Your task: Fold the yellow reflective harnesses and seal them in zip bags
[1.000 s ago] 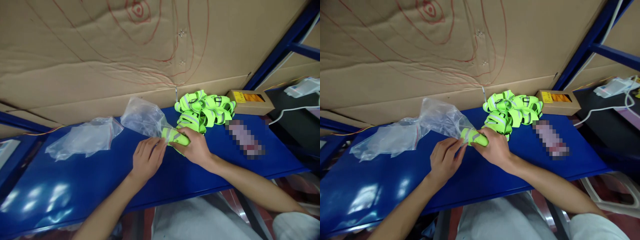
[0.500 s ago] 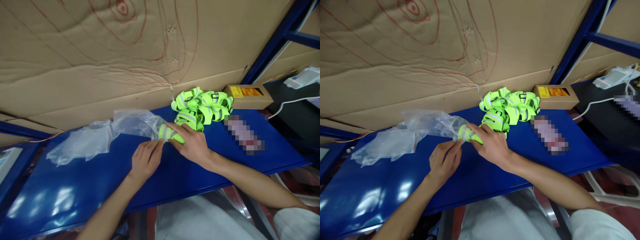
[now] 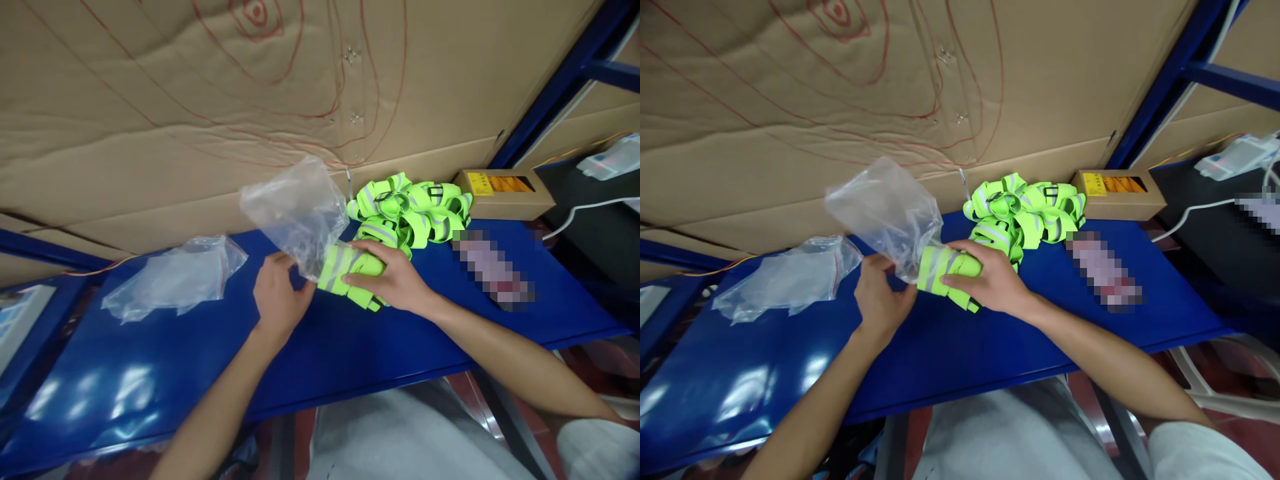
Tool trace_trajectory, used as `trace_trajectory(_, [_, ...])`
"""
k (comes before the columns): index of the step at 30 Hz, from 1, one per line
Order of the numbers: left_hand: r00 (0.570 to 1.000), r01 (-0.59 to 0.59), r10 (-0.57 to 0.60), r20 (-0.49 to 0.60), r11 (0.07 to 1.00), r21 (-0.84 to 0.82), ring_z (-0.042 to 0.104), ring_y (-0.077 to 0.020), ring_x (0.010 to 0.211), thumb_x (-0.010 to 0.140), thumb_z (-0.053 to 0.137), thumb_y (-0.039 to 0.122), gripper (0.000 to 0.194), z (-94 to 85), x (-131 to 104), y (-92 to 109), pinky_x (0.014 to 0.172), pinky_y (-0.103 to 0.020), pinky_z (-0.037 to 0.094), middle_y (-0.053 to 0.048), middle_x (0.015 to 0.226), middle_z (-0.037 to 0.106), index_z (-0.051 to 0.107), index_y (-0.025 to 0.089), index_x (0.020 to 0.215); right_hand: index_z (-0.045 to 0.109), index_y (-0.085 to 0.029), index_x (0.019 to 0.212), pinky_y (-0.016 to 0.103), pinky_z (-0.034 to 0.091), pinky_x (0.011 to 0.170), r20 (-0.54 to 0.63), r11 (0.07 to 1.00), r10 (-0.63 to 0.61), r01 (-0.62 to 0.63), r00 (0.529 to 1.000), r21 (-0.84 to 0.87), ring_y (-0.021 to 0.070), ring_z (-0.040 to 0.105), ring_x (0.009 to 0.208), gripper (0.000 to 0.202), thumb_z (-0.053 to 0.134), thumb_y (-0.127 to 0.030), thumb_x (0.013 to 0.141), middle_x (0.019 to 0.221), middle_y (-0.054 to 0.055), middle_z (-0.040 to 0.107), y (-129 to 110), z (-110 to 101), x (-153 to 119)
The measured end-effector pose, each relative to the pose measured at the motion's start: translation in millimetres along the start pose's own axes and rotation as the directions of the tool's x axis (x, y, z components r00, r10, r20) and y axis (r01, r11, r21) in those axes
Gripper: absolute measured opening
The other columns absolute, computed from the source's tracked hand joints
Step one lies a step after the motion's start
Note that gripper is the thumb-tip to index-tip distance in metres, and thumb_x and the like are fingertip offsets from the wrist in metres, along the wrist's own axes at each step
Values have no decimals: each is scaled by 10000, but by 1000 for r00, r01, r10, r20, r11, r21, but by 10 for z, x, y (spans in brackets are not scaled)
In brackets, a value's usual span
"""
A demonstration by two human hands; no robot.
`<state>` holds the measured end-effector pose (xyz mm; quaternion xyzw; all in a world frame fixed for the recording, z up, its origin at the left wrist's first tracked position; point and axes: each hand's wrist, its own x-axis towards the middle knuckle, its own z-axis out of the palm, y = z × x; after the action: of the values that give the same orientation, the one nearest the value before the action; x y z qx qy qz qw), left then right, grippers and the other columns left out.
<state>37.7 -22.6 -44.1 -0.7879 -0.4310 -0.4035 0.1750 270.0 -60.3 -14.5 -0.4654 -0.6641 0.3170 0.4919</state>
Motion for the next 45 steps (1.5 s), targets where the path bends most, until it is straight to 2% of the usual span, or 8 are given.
trace_trajectory(5, [994,-29,28,108,1000,8,634,-209,714,939,586,294,127,-93,13,-65,627,-301,425,-63,769,647,600,182,880,715,-231,1188,372,548,981,130,996,30,-40,991,78,245,704,1114,443,836,-383,790,1206,42,745,-17,-60,-12])
trace_trajectory(9, [961,-22,4,278,998,60,621,-205,657,958,513,243,187,-130,-1,77,584,-301,375,-69,726,647,597,169,808,746,-225,1111,363,577,862,140,939,253,-278,957,203,244,721,988,468,881,-396,698,1082,23,760,-2,-102,52])
trace_trajectory(14, [849,31,-77,522,995,97,658,-213,633,1011,401,222,291,-81,-65,302,558,-308,365,-73,700,665,638,153,855,773,-224,1036,335,569,788,134,722,498,-495,857,484,210,718,853,510,944,-314,564,935,-2,774,58,-36,104])
trace_trajectory(21, [707,155,-182,684,983,102,722,-256,706,1058,350,260,337,-135,-73,424,558,-318,366,-104,801,736,659,134,1007,776,-223,1012,332,578,773,310,479,568,-613,762,628,200,736,773,484,953,-257,563,887,17,794,96,3,105])
trace_trajectory(29, [662,200,-173,730,978,51,739,-252,714,1003,553,319,226,-113,-94,467,554,-305,328,-73,791,762,688,166,907,774,-213,1011,334,574,770,291,519,595,-635,749,572,207,737,758,483,958,-303,574,887,28,799,112,101,81])
trace_trajectory(32, [671,223,-192,717,973,52,727,-230,670,1004,550,306,231,-136,-72,416,547,-300,301,-44,732,748,682,181,860,779,-220,1019,326,564,765,211,589,600,-605,771,536,199,729,766,504,963,-292,556,881,12,796,103,92,93])
trace_trajectory(37, [829,73,-100,551,995,71,653,-195,530,1016,480,255,314,-150,-91,421,520,-311,246,-23,581,670,636,185,752,790,-218,1007,340,566,777,134,624,606,-573,784,531,212,730,794,489,960,-290,555,872,14,794,105,58,91])
trace_trajectory(45, [961,-162,115,251,971,174,580,-170,507,983,547,226,263,-199,2,411,525,-322,308,2,558,598,579,195,724,786,-194,916,360,572,775,39,611,618,-511,785,604,226,729,782,422,949,-367,567,882,39,796,77,174,59])
